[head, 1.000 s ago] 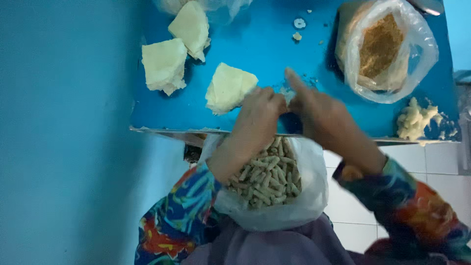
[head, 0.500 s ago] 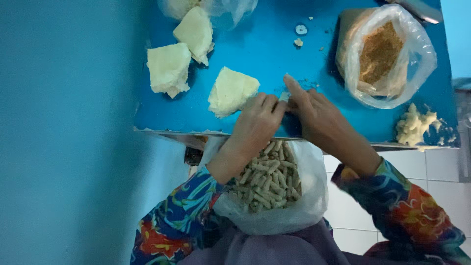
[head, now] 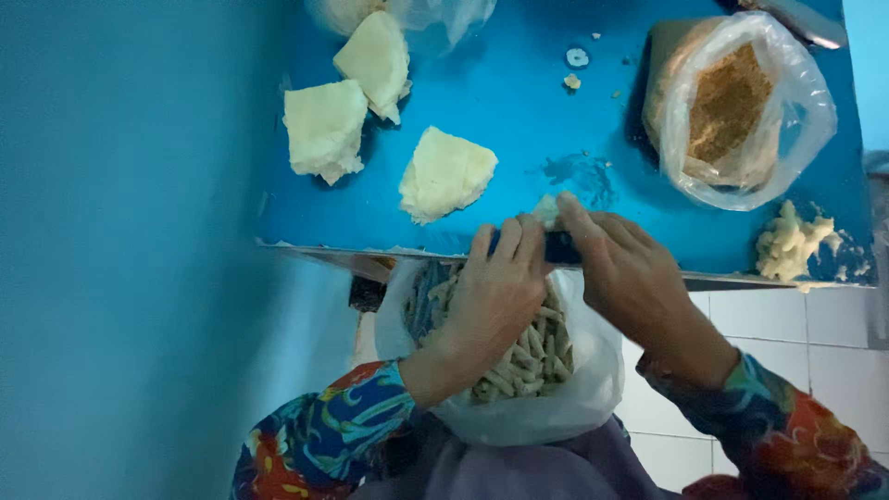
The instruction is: The person pinches small pieces from wedges of soft white dough on a blue table, rolls and shapes each piece between their fingers into a short cylinder, and drops the finished pieces into a plastic bag below the table that is filling with similar dough cylinders. A knife, cutting board, and a bag of brown powder sit on the table.
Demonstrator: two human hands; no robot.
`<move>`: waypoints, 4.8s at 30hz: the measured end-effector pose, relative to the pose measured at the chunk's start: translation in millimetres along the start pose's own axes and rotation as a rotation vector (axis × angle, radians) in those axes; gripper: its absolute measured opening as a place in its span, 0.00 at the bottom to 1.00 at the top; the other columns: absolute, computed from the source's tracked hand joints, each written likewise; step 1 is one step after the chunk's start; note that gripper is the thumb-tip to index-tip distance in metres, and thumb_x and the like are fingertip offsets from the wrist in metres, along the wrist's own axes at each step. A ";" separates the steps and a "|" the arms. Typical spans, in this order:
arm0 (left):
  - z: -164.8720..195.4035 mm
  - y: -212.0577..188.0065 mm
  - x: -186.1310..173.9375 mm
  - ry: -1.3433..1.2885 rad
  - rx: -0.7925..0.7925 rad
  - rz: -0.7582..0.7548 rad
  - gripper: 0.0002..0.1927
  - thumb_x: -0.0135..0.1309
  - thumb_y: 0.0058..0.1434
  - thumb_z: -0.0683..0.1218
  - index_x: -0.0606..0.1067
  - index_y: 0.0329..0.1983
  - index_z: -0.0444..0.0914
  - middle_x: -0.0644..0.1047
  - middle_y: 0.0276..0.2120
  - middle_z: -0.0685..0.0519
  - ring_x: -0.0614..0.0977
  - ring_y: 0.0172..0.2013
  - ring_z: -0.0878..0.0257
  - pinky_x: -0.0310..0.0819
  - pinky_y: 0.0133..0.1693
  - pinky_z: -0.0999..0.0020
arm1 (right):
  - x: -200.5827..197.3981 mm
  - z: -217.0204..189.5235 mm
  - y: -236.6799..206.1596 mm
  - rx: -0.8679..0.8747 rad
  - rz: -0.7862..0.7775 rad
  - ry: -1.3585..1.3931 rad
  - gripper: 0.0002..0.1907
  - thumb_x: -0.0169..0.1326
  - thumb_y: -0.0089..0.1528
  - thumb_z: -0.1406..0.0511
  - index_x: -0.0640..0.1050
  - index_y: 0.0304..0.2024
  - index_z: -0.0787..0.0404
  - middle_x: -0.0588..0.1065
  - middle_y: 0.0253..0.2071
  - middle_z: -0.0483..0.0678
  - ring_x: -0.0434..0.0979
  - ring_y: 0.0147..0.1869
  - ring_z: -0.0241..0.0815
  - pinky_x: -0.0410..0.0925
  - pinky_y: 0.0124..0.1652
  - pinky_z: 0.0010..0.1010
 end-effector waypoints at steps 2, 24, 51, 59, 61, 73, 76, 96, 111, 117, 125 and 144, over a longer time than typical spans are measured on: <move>0.2 6.5 2.0 -0.029 -0.066 -0.042 0.30 0.50 0.70 0.59 0.73 0.60 0.29 0.71 0.59 0.43 0.69 0.59 0.51 0.61 0.63 0.49 | -0.6 -5.5 -0.8 0.026 -0.024 -0.063 0.36 0.50 0.60 0.78 0.61 0.71 0.66 0.76 0.58 0.62 0.76 0.63 0.59 0.70 0.60 0.49; -122.7 -14.7 39.5 -0.314 -0.514 0.317 0.11 0.57 0.75 0.47 0.77 0.55 0.38 0.79 0.46 0.48 0.80 0.46 0.49 0.77 0.49 0.54 | -18.8 -18.0 42.3 0.124 -0.205 0.228 0.46 0.55 0.58 0.78 0.52 0.76 0.63 0.79 0.57 0.55 0.74 0.56 0.59 0.63 0.57 0.51; -56.5 -0.8 11.2 -0.792 -0.357 0.052 0.16 0.50 0.72 0.40 0.71 0.63 0.37 0.75 0.55 0.44 0.80 0.37 0.49 0.75 0.32 0.54 | -25.2 49.0 11.1 0.374 0.064 0.318 0.44 0.57 0.66 0.76 0.51 0.80 0.61 0.79 0.55 0.61 0.83 0.52 0.52 0.77 0.45 0.39; -36.8 -10.9 16.9 -0.705 -0.181 0.106 0.14 0.56 0.69 0.42 0.72 0.57 0.37 0.77 0.44 0.44 0.79 0.44 0.45 0.72 0.42 0.46 | 3.8 2.9 -13.9 0.292 0.027 0.468 0.44 0.64 0.55 0.72 0.61 0.71 0.60 0.79 0.50 0.57 0.82 0.49 0.54 0.75 0.44 0.39; -38.9 -8.6 21.9 -0.849 -0.308 -0.057 0.16 0.55 0.67 0.40 0.71 0.58 0.36 0.78 0.43 0.45 0.79 0.46 0.46 0.72 0.44 0.47 | 8.4 -21.1 -10.5 0.001 0.078 0.317 0.43 0.67 0.50 0.68 0.63 0.66 0.61 0.78 0.50 0.58 0.79 0.50 0.60 0.72 0.46 0.43; -54.2 21.7 -1.8 -1.373 -0.216 -0.018 0.19 0.64 0.62 0.50 0.78 0.53 0.37 0.82 0.39 0.49 0.81 0.38 0.60 0.74 0.38 0.64 | -22.6 20.6 12.7 0.595 -0.040 1.065 0.42 0.55 0.62 0.75 0.54 0.77 0.63 0.80 0.41 0.51 0.81 0.48 0.38 0.73 0.49 0.33; -43.7 18.5 16.4 -1.700 -0.436 -0.262 0.13 0.60 0.68 0.49 0.82 0.48 0.36 0.81 0.30 0.54 0.77 0.29 0.73 0.71 0.30 0.73 | -24.5 30.3 15.8 0.671 -0.033 1.173 0.39 0.54 0.65 0.74 0.57 0.78 0.66 0.79 0.43 0.51 0.76 0.47 0.39 0.70 0.48 0.33; -27.7 15.0 28.0 -0.676 0.030 0.278 0.12 0.57 0.62 0.34 0.79 0.48 0.37 0.77 0.48 0.50 0.76 0.52 0.50 0.72 0.54 0.48 | -53.8 81.3 -96.4 0.380 0.184 -0.059 0.23 0.54 0.68 0.79 0.77 0.63 0.58 0.77 0.53 0.55 0.74 0.58 0.55 0.66 0.58 0.46; -33.8 -5.1 31.6 -0.810 0.077 0.180 0.11 0.63 0.64 0.41 0.79 0.49 0.39 0.77 0.47 0.51 0.78 0.51 0.52 0.68 0.67 0.38 | -79.5 152.8 -214.4 0.416 -0.234 -0.886 0.24 0.62 0.66 0.75 0.80 0.58 0.43 0.70 0.57 0.43 0.65 0.63 0.44 0.60 0.64 0.37; -33.3 -8.7 35.3 -0.805 0.138 0.217 0.09 0.64 0.65 0.41 0.78 0.48 0.40 0.75 0.48 0.51 0.78 0.55 0.51 0.63 0.69 0.40 | -88.2 141.9 -166.4 0.444 -0.107 -0.548 0.19 0.53 0.60 0.79 0.78 0.48 0.54 0.70 0.52 0.47 0.67 0.58 0.45 0.62 0.56 0.34; -34.8 -11.2 31.9 -0.749 0.181 0.204 0.13 0.64 0.63 0.40 0.79 0.51 0.39 0.76 0.47 0.52 0.78 0.54 0.54 0.69 0.67 0.36 | -26.9 31.7 -17.0 0.091 -0.103 -0.180 0.36 0.62 0.46 0.64 0.79 0.59 0.41 0.71 0.56 0.52 0.67 0.56 0.55 0.58 0.53 0.50; -38.3 -10.1 28.4 -0.880 0.119 0.235 0.12 0.65 0.62 0.43 0.78 0.48 0.38 0.77 0.45 0.52 0.79 0.50 0.52 0.70 0.66 0.39 | -10.9 18.4 31.0 -0.166 -0.137 -0.375 0.24 0.61 0.59 0.64 0.82 0.58 0.44 0.70 0.54 0.45 0.67 0.62 0.47 0.59 0.62 0.48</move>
Point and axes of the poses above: each hand's wrist, its own y-axis towards the middle knuckle, its own x-axis out of the palm, z = x × y, the point moved 5 cm from there along y, towards the middle knuckle
